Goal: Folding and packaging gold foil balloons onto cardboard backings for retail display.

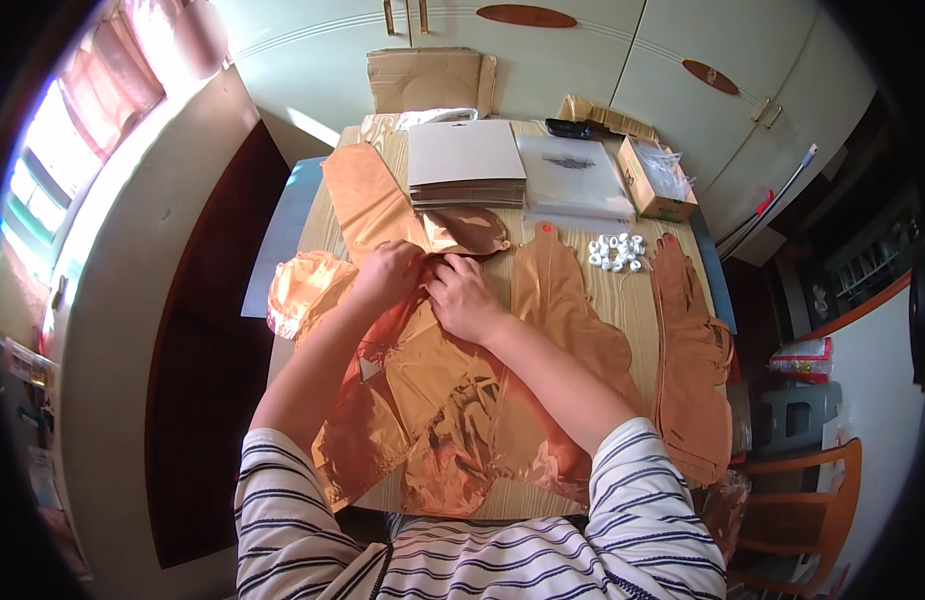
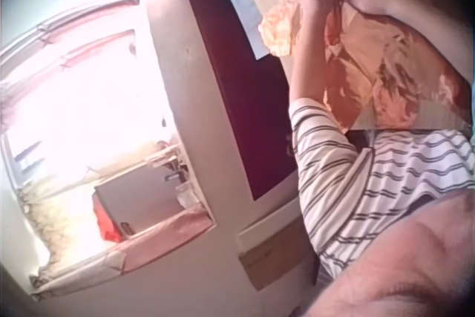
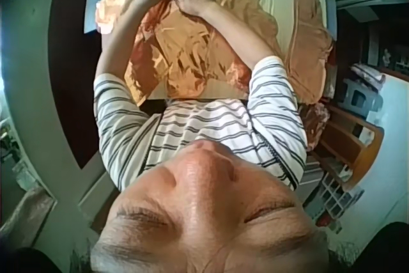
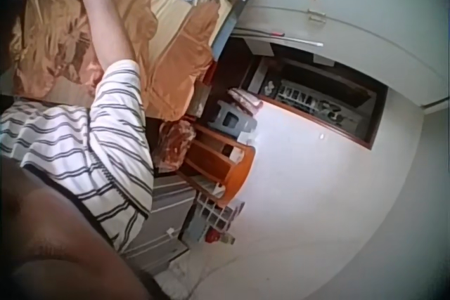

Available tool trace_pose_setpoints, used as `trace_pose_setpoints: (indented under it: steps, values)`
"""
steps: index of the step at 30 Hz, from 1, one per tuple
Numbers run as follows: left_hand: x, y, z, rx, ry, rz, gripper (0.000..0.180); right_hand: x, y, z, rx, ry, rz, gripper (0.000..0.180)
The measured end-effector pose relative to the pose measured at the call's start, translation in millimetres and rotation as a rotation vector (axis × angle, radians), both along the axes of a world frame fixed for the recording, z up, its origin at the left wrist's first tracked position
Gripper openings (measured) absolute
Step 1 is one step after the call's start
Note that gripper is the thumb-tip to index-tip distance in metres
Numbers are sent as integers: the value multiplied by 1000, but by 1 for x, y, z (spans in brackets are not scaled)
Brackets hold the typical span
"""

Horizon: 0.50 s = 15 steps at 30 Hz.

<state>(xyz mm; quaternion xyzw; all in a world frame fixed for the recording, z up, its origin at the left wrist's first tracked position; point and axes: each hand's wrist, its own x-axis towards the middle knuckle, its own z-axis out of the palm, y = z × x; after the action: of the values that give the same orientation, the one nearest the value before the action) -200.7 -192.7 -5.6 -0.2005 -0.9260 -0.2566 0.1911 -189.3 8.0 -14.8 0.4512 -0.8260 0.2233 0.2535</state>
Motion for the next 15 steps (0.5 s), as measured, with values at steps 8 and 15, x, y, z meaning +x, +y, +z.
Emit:
trace_pose_setpoints:
  steps: [8, 15]
  values:
    - [-14, 1, 18, -44, -222, -21, 22, -4, -4, 13, -149, -278, 61, 15]
    - [-32, 5, 27, 263, -104, 194, 26, -3, 3, 0, 312, -366, -264, 46]
